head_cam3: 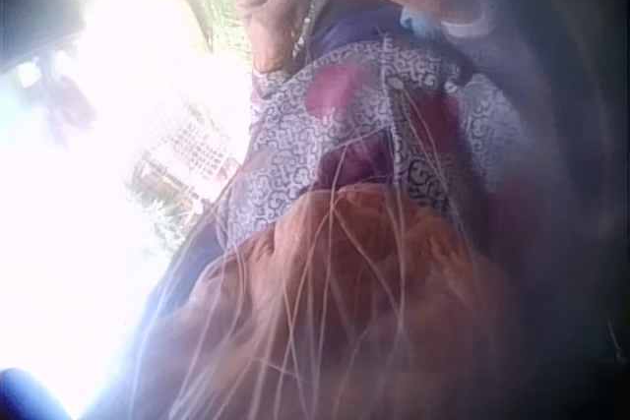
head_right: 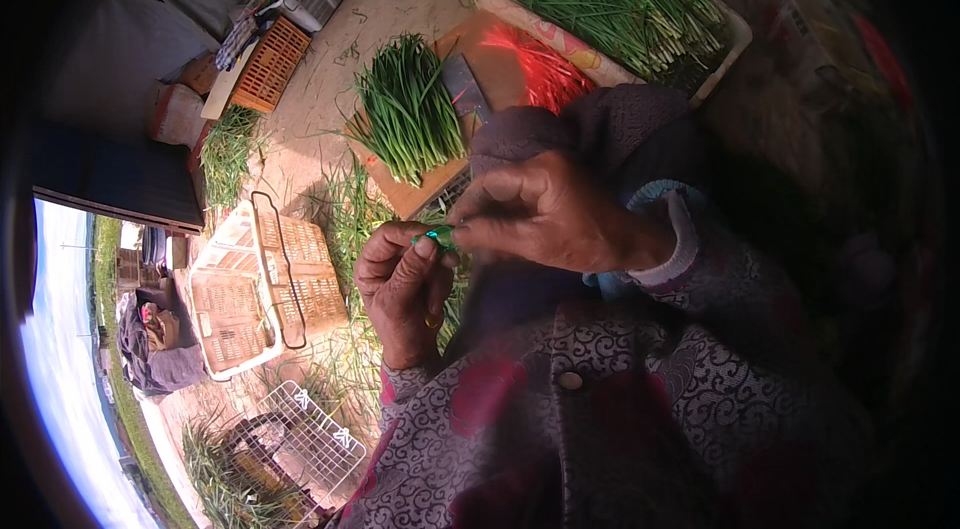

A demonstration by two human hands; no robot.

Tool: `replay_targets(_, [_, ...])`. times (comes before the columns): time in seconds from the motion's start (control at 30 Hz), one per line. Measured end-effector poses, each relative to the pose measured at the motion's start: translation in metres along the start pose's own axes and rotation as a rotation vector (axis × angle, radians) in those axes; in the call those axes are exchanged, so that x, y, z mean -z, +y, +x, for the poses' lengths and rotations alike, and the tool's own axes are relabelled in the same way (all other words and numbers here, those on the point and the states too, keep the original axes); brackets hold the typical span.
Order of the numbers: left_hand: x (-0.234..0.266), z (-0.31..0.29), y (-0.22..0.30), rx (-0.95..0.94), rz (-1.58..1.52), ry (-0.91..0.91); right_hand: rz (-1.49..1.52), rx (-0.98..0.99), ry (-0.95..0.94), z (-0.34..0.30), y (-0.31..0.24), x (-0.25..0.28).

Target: The person trims the roots and ends of green onions using a knife and gathers them into bundles, securing each bundle with a red tie.

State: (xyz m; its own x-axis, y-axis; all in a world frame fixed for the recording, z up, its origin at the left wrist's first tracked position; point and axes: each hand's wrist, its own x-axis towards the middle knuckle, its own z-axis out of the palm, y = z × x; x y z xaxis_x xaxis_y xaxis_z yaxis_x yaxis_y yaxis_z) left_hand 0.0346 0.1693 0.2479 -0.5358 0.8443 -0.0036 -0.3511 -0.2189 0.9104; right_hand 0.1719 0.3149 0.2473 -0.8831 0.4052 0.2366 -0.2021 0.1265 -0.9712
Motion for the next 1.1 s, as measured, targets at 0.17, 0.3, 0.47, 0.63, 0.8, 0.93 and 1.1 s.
replay_targets(0.17, [-0.023, -0.001, 0.042, -0.309, 0.002, -0.379, -0.139, 0.316, -0.085, -0.004, -0.083, 0.012])
replay_targets(0.3, [-0.05, 0.002, 0.055, -0.485, -0.154, -0.585, 0.019, 0.499, -0.184, -0.016, -0.099, 0.015])
replay_targets(0.47, [-0.071, 0.004, 0.056, -0.437, -0.265, -0.637, 0.026, 0.609, -0.231, -0.017, -0.099, 0.015])
replay_targets(0.63, [-0.054, 0.012, 0.051, -0.353, -0.295, -0.635, -0.034, 0.644, -0.201, -0.011, -0.089, 0.015])
replay_targets(0.8, [-0.028, 0.018, 0.05, -0.255, -0.316, -0.619, -0.085, 0.685, -0.151, -0.012, -0.08, 0.013])
replay_targets(0.93, [0.01, 0.031, 0.045, -0.149, -0.337, -0.588, -0.174, 0.728, -0.072, -0.002, -0.063, 0.015])
replay_targets(1.1, [0.047, 0.036, 0.035, -0.056, -0.349, -0.606, -0.266, 0.574, 0.116, 0.014, -0.047, 0.029])
